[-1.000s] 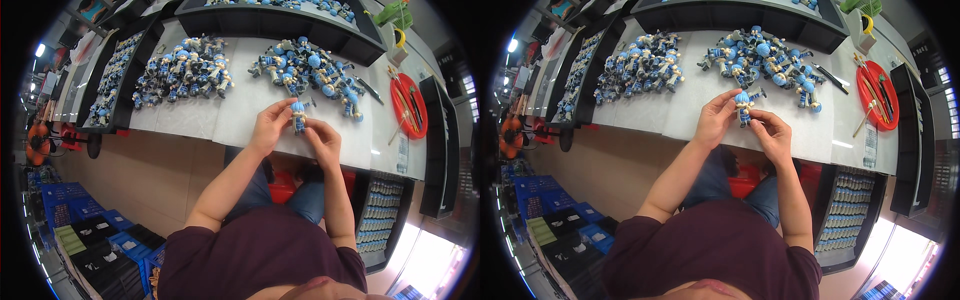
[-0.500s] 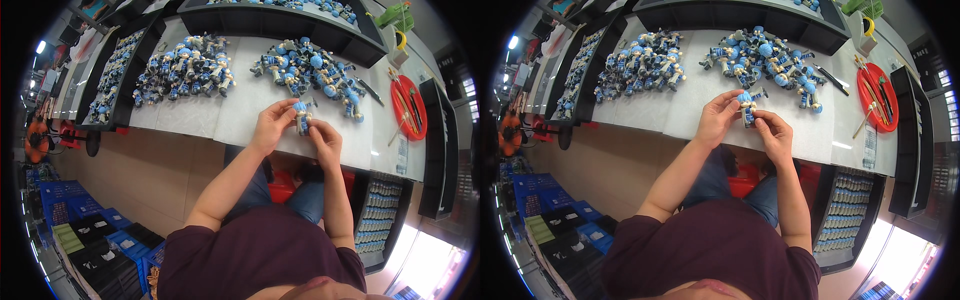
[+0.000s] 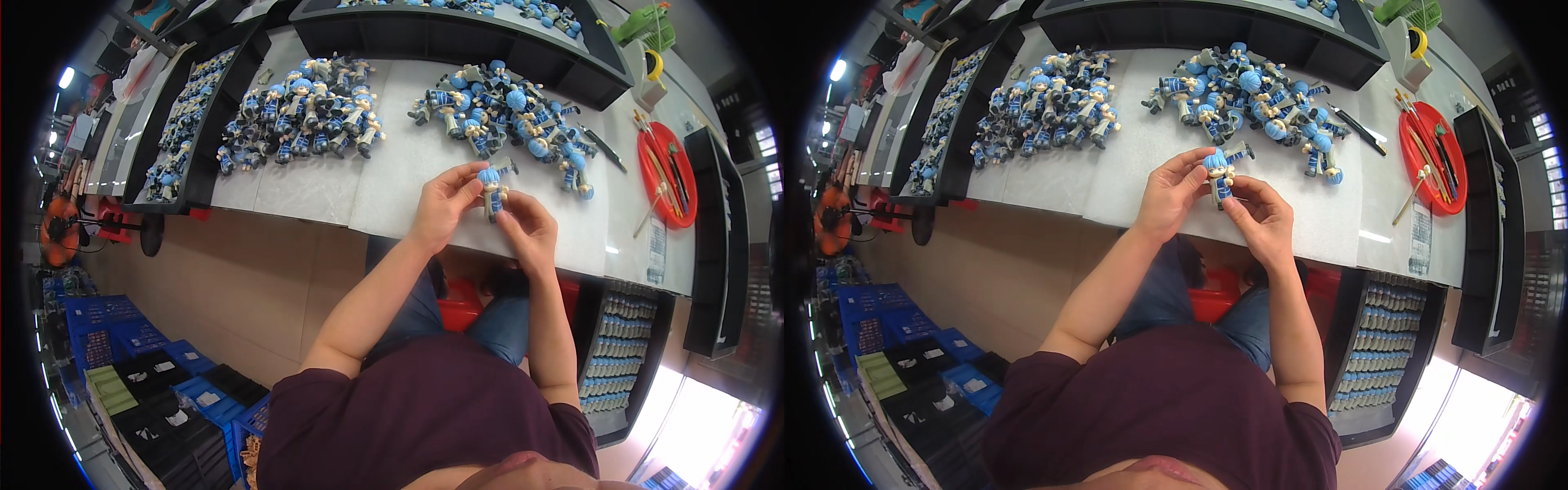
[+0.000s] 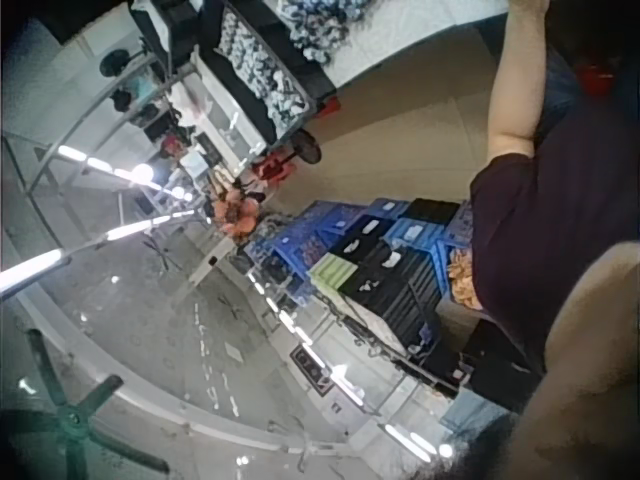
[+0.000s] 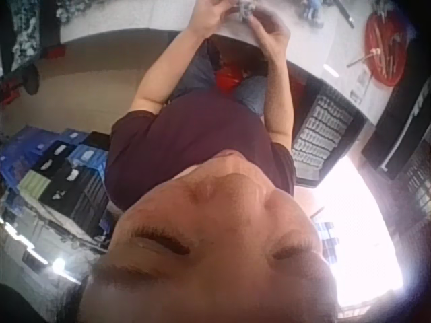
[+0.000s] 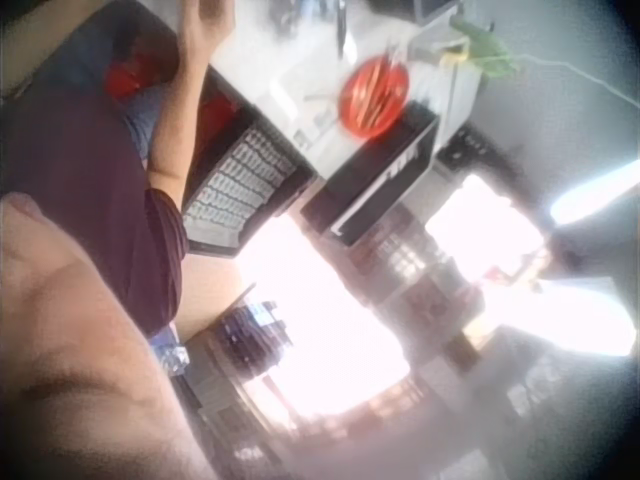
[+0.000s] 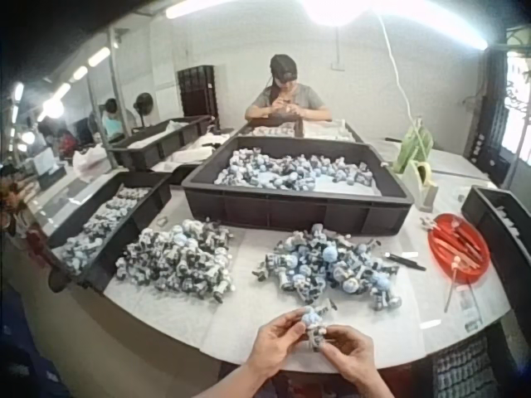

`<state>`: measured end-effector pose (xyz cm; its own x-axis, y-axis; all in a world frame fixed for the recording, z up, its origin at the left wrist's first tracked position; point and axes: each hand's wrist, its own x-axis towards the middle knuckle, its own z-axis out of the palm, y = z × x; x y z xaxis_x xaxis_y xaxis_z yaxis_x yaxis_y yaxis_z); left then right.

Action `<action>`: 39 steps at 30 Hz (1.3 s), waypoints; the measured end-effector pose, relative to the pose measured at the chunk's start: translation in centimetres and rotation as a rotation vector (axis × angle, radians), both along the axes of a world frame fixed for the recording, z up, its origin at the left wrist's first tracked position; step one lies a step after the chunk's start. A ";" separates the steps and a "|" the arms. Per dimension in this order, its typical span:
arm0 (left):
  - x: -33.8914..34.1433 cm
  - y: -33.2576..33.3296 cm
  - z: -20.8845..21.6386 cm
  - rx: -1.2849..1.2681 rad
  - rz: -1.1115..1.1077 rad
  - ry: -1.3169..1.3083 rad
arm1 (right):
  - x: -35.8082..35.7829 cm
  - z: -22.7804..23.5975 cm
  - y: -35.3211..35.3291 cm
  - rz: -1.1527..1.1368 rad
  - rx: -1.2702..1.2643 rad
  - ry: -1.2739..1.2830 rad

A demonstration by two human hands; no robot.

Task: The person assembles small blue and white figurines by hand at a workbench. They pick up individual figurines, attach small accessories like hats or weapons, and place the completed units into a black tray. The process is repetitive, involving picking, assembling, and placing items one by one.

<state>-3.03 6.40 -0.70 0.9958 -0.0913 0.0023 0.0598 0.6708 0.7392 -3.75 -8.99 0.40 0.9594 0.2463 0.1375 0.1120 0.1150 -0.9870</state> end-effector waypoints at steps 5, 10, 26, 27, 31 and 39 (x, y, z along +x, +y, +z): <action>0.0 0.0 -0.1 0.020 0.015 -0.011 | 0.0 -0.3 0.0 0.025 -0.031 0.036; 0.0 0.1 -0.2 0.032 -0.004 -0.033 | 0.1 -0.5 -0.2 0.039 -0.012 0.060; 0.1 0.3 -0.5 0.051 -0.009 -0.053 | 0.4 -0.3 -0.4 0.074 0.045 0.101; 0.1 0.2 -0.6 0.051 -0.002 -0.053 | 0.4 -0.3 -0.5 0.090 0.082 0.116; 0.0 0.2 -0.7 0.082 0.005 -0.105 | 0.5 -0.1 -0.4 0.120 0.163 0.156; -0.2 0.3 -0.4 0.110 -0.003 -0.091 | 0.5 -0.2 -0.5 0.082 0.125 0.114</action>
